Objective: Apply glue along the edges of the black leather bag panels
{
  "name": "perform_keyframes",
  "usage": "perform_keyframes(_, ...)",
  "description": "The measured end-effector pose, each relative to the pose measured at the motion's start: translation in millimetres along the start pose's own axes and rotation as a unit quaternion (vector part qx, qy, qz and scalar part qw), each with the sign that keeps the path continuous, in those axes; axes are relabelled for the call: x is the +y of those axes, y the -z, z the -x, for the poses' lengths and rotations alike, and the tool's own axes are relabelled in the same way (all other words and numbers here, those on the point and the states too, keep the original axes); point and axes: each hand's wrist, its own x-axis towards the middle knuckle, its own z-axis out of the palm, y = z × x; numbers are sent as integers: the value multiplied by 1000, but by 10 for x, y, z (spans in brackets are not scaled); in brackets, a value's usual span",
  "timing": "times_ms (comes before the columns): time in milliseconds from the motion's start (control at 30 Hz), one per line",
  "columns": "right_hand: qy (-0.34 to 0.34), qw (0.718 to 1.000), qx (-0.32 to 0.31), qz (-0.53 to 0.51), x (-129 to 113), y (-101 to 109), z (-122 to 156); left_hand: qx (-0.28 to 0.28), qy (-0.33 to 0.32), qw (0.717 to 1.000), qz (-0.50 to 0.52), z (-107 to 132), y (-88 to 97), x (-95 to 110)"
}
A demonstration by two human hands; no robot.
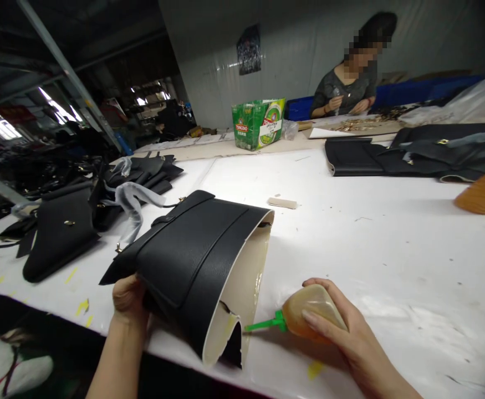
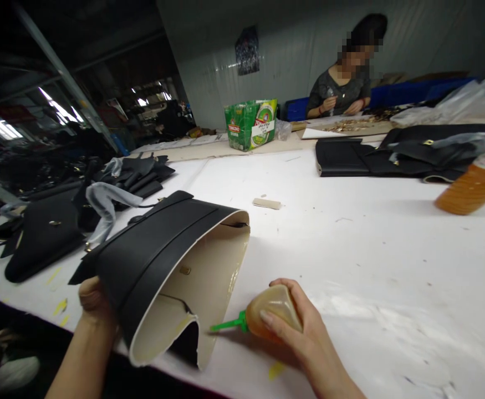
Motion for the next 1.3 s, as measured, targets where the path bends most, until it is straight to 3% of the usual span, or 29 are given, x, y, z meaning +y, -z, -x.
perform_keyframes(133,6,1000,24,-9,13,74,-62,45,-39,997,-51,-162,-359,-53)
perform_keyframes(267,23,996,77,-30,-70,129,-136,15,-57,996,-70,-319,-757,-66)
perform_keyframes(400,26,991,121,-47,-170,167,-183,1,-80,995,-67,-371,-914,-152)
perform_keyframes(500,28,992,119,-32,-157,176,-206,47,-80,992,-91,-289,-741,-235)
perform_keyframes(600,31,993,111,-13,-102,157,-225,115,-40,988,-95,-142,-369,-253)
perform_keyframes(733,18,996,89,-8,-31,116,-251,148,37,985,-87,81,141,-165)
perform_keyframes(867,17,997,71,2,44,113,-269,192,50,975,-102,311,443,-104)
perform_keyframes(1000,12,997,70,28,125,127,-287,208,69,967,-133,503,528,-123)
perform_keyframes(1167,23,995,86,53,168,139,-325,254,96,953,-131,608,380,-118)
perform_keyframes(1300,20,996,63,59,125,150,-282,244,102,956,-126,620,300,-112)
